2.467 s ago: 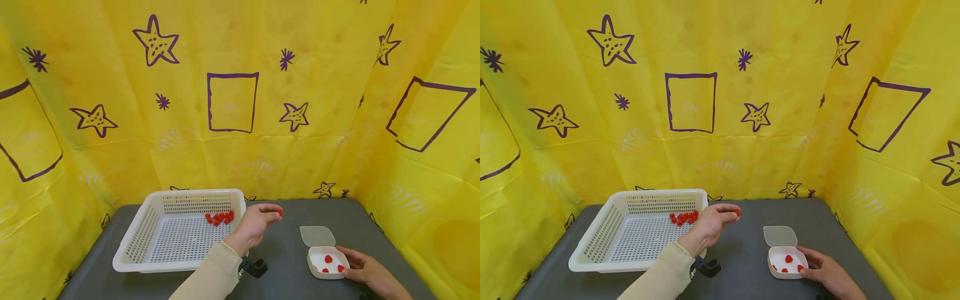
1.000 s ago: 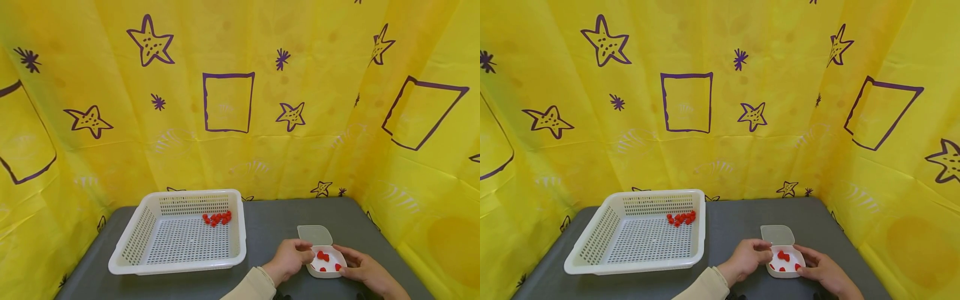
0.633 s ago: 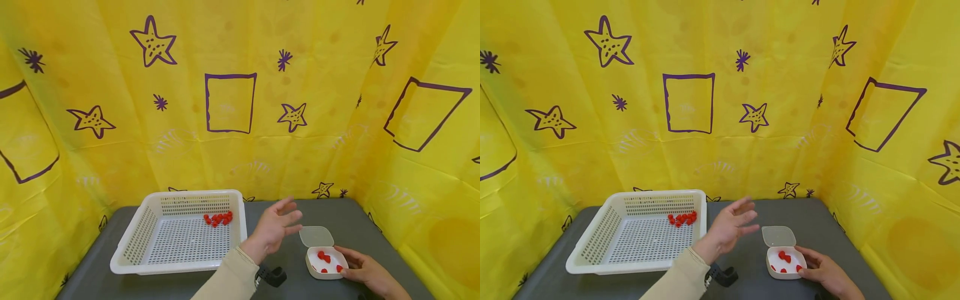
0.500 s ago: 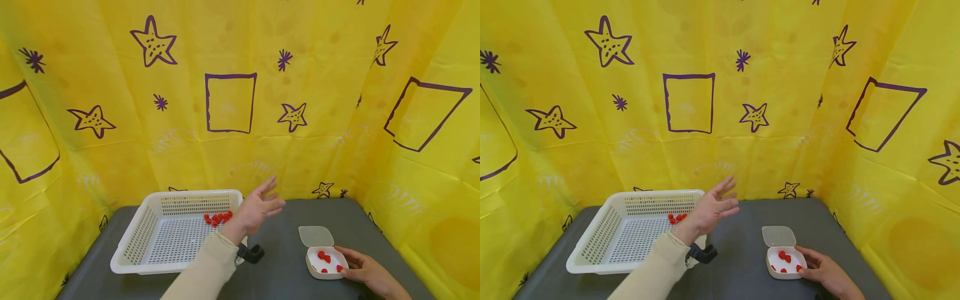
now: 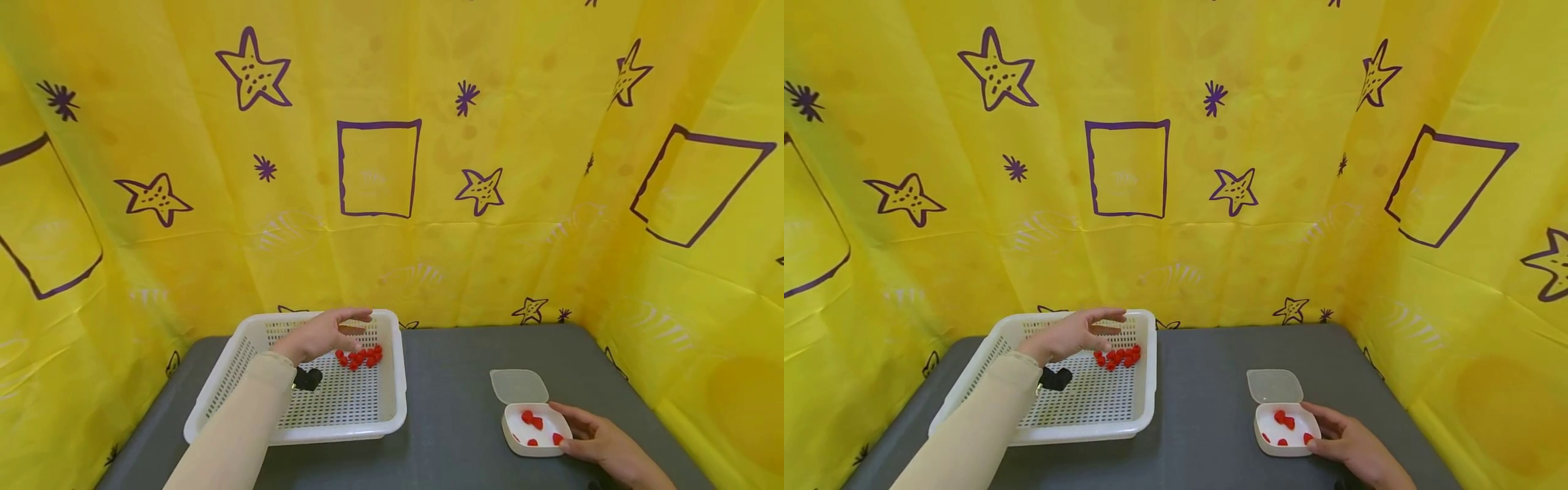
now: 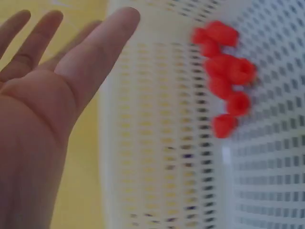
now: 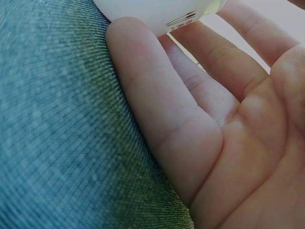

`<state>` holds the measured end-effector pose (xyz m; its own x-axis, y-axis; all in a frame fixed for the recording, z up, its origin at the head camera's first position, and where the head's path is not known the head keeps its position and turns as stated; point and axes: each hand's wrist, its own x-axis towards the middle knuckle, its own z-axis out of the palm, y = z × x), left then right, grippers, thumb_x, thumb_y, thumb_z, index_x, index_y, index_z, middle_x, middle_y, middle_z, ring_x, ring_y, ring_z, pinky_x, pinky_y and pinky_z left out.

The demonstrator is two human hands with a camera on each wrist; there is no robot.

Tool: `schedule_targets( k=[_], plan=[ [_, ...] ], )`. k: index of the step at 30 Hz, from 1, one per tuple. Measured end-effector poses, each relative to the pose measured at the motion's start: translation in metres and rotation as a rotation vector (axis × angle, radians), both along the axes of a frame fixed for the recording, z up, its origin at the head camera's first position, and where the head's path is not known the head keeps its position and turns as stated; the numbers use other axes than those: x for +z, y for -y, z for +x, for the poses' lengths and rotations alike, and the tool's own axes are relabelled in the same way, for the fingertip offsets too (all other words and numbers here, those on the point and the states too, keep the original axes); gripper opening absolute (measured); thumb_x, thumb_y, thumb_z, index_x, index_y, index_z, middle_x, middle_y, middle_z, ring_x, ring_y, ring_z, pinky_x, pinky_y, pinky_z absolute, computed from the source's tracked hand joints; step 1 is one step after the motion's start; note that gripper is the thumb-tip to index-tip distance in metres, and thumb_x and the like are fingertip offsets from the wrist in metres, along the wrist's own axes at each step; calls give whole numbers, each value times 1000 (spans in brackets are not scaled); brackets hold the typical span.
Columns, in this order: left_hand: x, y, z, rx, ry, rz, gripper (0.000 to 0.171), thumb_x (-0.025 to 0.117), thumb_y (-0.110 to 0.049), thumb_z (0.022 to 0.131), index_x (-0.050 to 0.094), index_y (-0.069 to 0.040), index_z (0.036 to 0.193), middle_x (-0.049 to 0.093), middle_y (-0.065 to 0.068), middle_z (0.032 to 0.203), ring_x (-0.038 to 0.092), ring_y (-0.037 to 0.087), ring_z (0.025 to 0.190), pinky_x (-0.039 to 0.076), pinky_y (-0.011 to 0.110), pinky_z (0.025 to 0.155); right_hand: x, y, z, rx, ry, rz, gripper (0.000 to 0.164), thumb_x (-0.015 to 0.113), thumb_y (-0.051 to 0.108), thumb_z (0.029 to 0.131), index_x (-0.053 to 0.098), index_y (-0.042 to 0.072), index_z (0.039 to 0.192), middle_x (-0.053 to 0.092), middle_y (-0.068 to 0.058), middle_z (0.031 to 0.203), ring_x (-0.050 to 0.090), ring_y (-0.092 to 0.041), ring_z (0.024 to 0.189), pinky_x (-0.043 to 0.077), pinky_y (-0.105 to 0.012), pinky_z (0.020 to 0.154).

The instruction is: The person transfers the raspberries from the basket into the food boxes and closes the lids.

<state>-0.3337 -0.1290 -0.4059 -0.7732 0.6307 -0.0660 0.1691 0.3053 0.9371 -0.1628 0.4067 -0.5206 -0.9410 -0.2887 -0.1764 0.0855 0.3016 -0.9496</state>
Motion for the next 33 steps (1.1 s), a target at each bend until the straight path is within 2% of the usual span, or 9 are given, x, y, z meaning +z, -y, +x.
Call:
schedule_targets(
  k=[5, 10, 17, 21, 23, 27, 29, 33],
  plan=[
    [-33, 13, -10, 69, 35, -69, 56, 77, -11, 87, 58, -10, 139, 53, 14, 142, 48, 35, 130, 49, 46, 96, -1, 0, 1, 4, 0, -21, 62, 64, 11, 98, 34, -8, 149, 40, -31, 146, 56, -1, 112, 50, -25, 89],
    [-52, 22, -14, 147, -4, -185, 42, 75, -4, 86, 66, -7, 127, 61, 16, 130, 59, 31, 116, 52, 45, 90, -2, 1, 1, 4, 1, -29, 62, 64, 11, 98, 34, -8, 149, 40, -31, 147, 56, -2, 112, 49, -25, 90],
    [-61, 23, -16, 120, -94, -357, 41, 78, -8, 84, 71, -14, 124, 66, 10, 121, 61, 28, 108, 51, 47, 90, 0, 0, 0, -7, 22, -19, 63, 64, 13, 98, 34, -7, 150, 42, -30, 146, 55, -7, 114, 50, -25, 89],
    [-64, 25, -18, 163, -155, -420, 37, 77, -6, 84, 73, -13, 120, 68, 7, 112, 60, 24, 99, 51, 47, 88, 0, -1, -1, 3, 24, -23, 63, 63, 13, 99, 33, -7, 150, 39, -31, 147, 55, -7, 114, 49, -25, 90],
    [-66, 26, -18, 189, -174, -466, 34, 78, -6, 84, 75, -14, 116, 69, 4, 110, 60, 24, 100, 49, 48, 91, -1, -1, -1, 8, 24, -28, 62, 63, 13, 99, 33, -7, 150, 38, -32, 148, 55, -6, 114, 49, -25, 90],
    [-68, 28, -18, 192, -208, -568, 28, 80, -4, 80, 78, -15, 105, 68, 0, 110, 58, 25, 106, 46, 52, 95, -1, -1, -1, 14, 30, -29, 63, 62, 13, 99, 32, -7, 151, 38, -32, 148, 55, -10, 116, 49, -26, 90],
    [-68, 29, -17, 191, -205, -588, 26, 80, -2, 79, 78, -15, 102, 68, 1, 110, 58, 25, 104, 47, 51, 93, -1, -1, -1, 10, 33, -24, 63, 63, 13, 99, 32, -6, 151, 40, -31, 147, 54, -17, 118, 50, -26, 90],
    [-69, 30, -16, 201, -183, -566, 29, 79, 0, 78, 77, -13, 104, 68, 3, 110, 59, 25, 100, 49, 50, 90, 0, -1, -1, 3, 33, -16, 64, 64, 14, 99, 33, -6, 151, 41, -30, 147, 52, -26, 121, 50, -26, 89]
  ],
)
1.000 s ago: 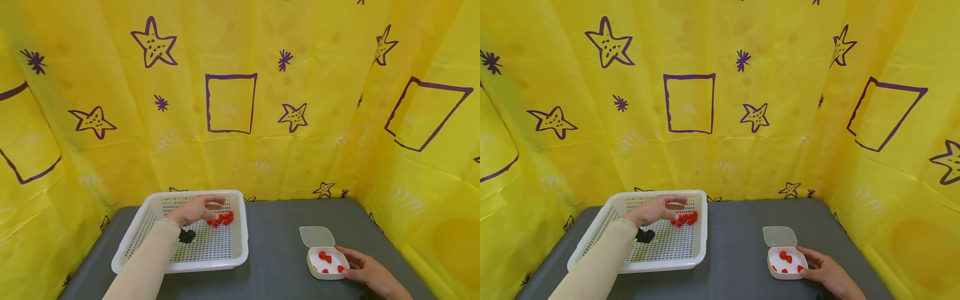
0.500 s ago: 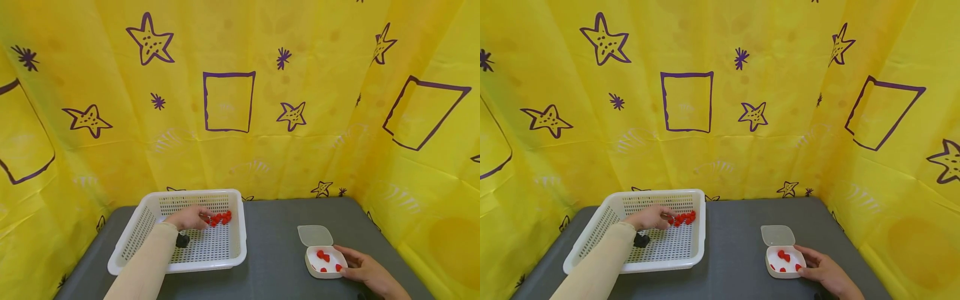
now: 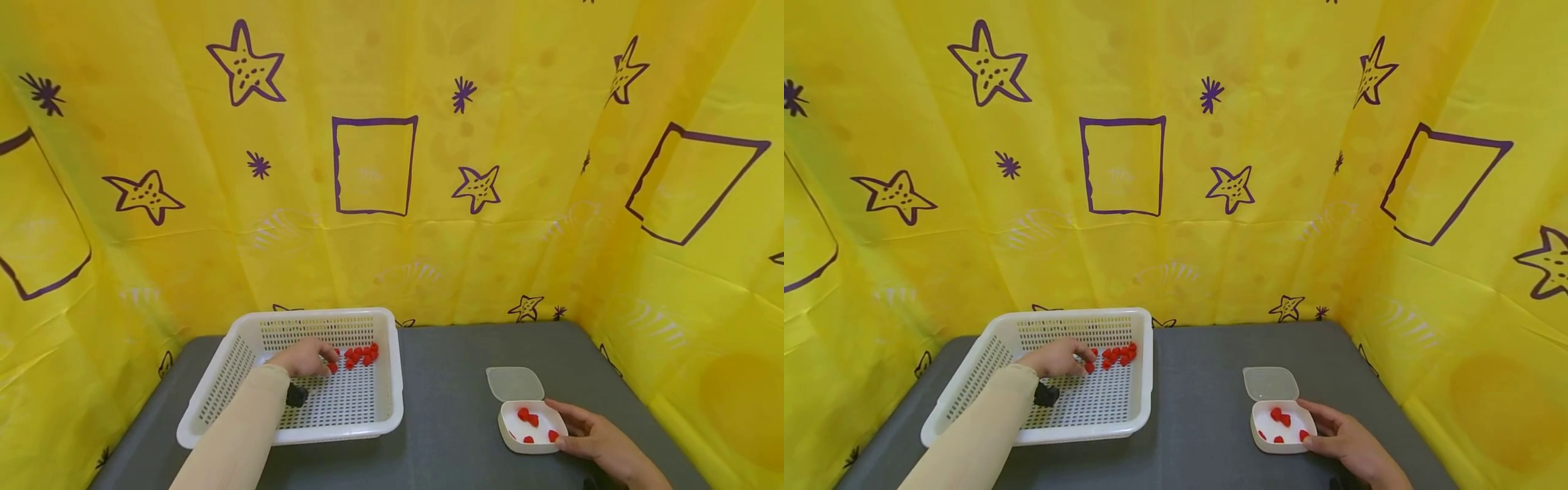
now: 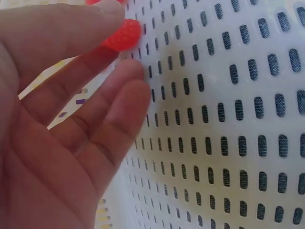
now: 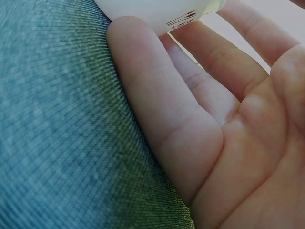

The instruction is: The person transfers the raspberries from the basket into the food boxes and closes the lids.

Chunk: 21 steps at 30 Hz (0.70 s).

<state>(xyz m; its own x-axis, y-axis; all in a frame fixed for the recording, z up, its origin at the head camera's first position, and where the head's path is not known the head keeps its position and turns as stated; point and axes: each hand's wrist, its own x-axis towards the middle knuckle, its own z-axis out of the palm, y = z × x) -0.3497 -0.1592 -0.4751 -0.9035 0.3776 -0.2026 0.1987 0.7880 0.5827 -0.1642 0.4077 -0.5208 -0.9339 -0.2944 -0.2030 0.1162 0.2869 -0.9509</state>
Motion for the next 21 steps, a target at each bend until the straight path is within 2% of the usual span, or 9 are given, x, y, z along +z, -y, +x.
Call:
schedule_targets(
  k=[5, 7, 11, 16, 21],
  plan=[
    [-6, -1, -2, 2, -24, -1, 27, 78, 2, 79, 78, -13, 101, 69, 1, 105, 59, 23, 97, 50, 47, 88, 0, 0, 0, 4, -6, -8, 63, 63, 12, 99, 32, -8, 150, 41, -30, 147, 55, -12, 116, 50, -26, 90],
    [-8, -3, -3, -1, -54, -27, 22, 78, 2, 79, 78, -14, 94, 68, 0, 99, 59, 22, 90, 52, 44, 82, 0, -1, 1, 4, -7, -14, 63, 62, 12, 99, 32, -8, 150, 41, -29, 146, 55, -7, 114, 50, -26, 90],
    [-9, -6, -4, 8, -79, -52, 15, 75, 2, 81, 75, -13, 82, 64, -1, 82, 56, 20, 74, 50, 36, 67, 0, -1, 1, 9, -7, -30, 63, 62, 12, 99, 31, -8, 150, 43, -28, 145, 56, -6, 112, 50, -26, 90],
    [-8, -8, -5, 35, -50, 67, 10, 66, 5, 80, 71, -3, 83, 61, 4, 69, 56, 19, 62, 48, 31, 56, -1, -1, 1, 13, -14, -36, 63, 62, 10, 99, 31, -9, 150, 43, -29, 145, 57, -6, 112, 50, -26, 90],
    [0, -12, -3, 97, 25, 262, 18, 60, 9, 83, 70, 2, 96, 63, 8, 78, 60, 21, 67, 54, 34, 64, -2, -1, 1, 11, -13, -32, 62, 63, 11, 99, 32, -8, 150, 42, -29, 145, 57, -4, 111, 49, -25, 90]
  ],
)
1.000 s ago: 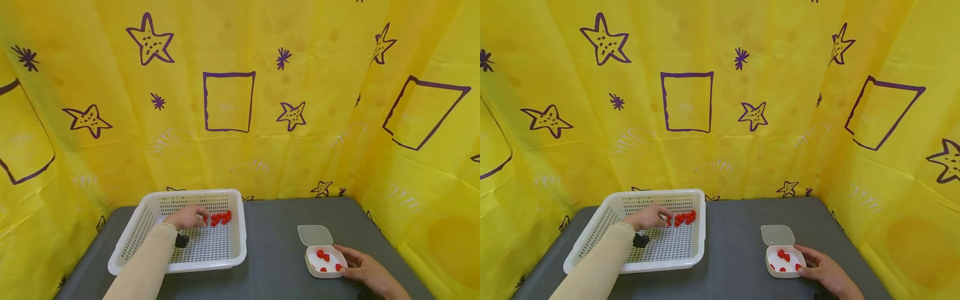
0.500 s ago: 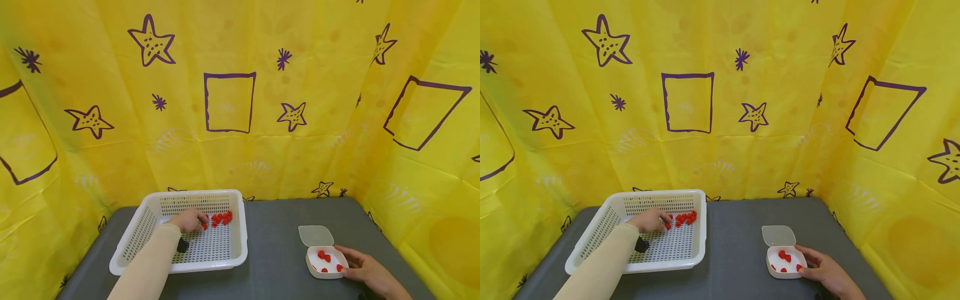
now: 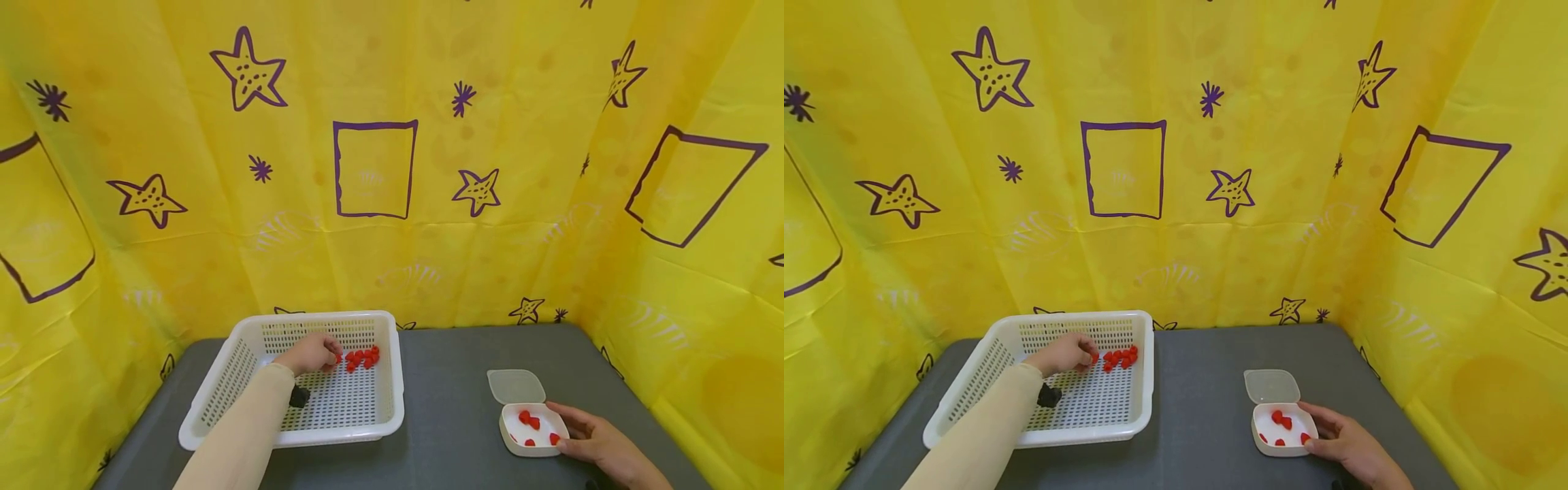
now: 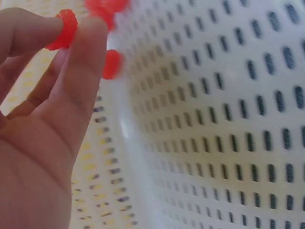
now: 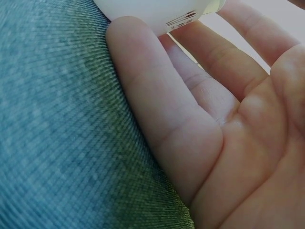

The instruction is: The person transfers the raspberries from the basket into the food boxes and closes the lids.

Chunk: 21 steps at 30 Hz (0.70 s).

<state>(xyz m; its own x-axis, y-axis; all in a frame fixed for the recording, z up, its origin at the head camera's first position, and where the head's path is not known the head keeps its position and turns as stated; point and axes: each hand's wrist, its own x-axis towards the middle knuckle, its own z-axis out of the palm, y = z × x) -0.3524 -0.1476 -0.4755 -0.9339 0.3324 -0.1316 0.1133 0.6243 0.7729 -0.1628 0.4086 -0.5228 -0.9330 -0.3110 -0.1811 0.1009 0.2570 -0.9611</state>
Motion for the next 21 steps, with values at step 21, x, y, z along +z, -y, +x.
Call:
schedule_targets(
  k=[21],
  plan=[
    [45, -38, 13, 264, 151, 554, 28, 58, 10, 93, 61, 18, 119, 64, 27, 113, 65, 35, 99, 51, 43, 93, 1, 1, 1, -26, 6, 54, 61, 62, 14, 99, 35, -3, 151, 39, -29, 148, 44, -37, 127, 49, -24, 89]
  ],
)
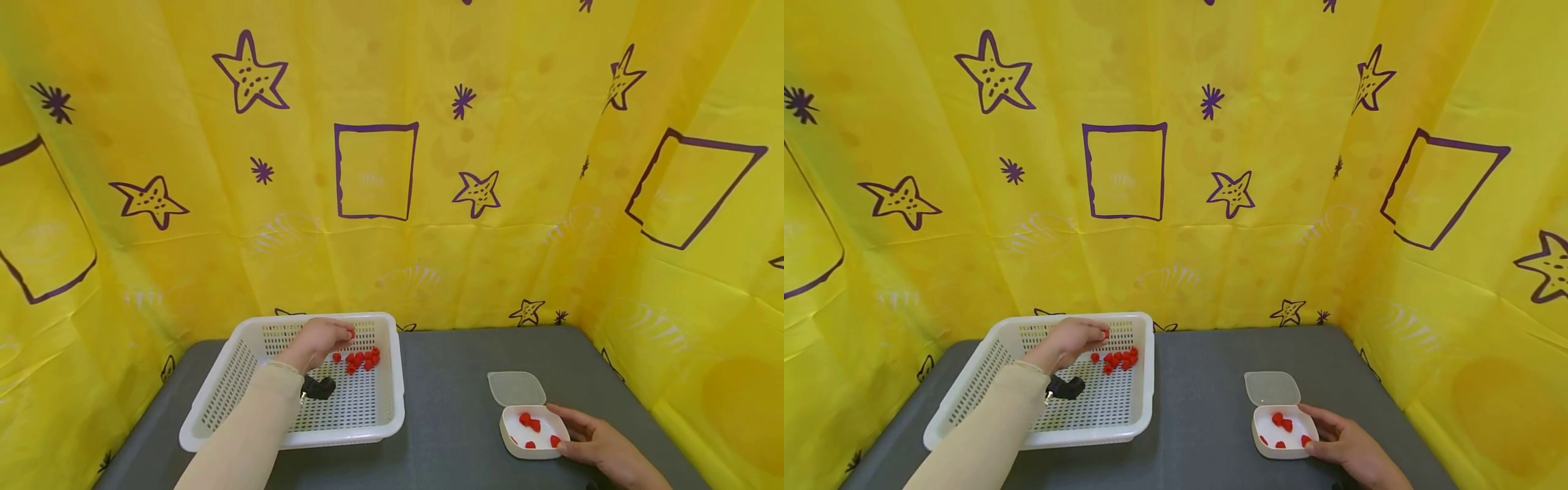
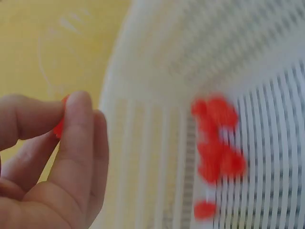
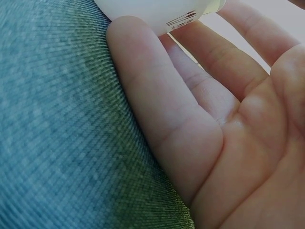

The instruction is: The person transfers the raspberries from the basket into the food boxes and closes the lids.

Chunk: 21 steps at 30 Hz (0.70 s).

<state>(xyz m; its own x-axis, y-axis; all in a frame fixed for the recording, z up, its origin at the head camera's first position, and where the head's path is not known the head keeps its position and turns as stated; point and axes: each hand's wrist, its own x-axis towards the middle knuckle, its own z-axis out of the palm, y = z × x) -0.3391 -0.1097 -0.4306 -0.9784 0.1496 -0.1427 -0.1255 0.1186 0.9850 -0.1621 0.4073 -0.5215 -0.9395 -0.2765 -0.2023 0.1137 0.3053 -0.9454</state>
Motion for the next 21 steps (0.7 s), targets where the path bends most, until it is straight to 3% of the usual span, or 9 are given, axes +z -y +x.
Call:
schedule_targets(
  k=[6, 10, 14, 21],
  plan=[
    [11, -34, 13, -29, 30, 255, 31, 56, 9, 95, 56, 21, 124, 57, 32, 125, 66, 31, 100, 49, 42, 95, 0, 0, 1, -2, 5, -3, 61, 62, 14, 100, 35, -3, 151, 39, -29, 148, 44, -37, 128, 49, -24, 89],
    [18, -63, 28, -66, 44, 401, 30, 57, 13, 94, 55, 22, 122, 60, 30, 118, 67, 28, 97, 53, 35, 88, 0, 0, 1, 1, -3, 4, 61, 62, 14, 99, 35, -3, 151, 39, -29, 148, 44, -38, 127, 49, -24, 89],
    [23, -92, 43, -86, 45, 451, 27, 59, 13, 93, 59, 21, 119, 63, 22, 108, 68, 22, 89, 53, 35, 88, 1, 1, 1, 7, -13, -5, 61, 63, 13, 99, 36, -4, 151, 40, -29, 147, 48, -32, 125, 50, -25, 89],
    [22, -140, 67, -101, 54, 495, 25, 61, 11, 92, 63, 18, 116, 62, 19, 109, 68, 23, 91, 52, 36, 89, -1, 0, 0, 30, -17, -47, 62, 62, 10, 99, 34, -6, 150, 41, -29, 146, 55, -6, 114, 49, -25, 91]
  ],
)
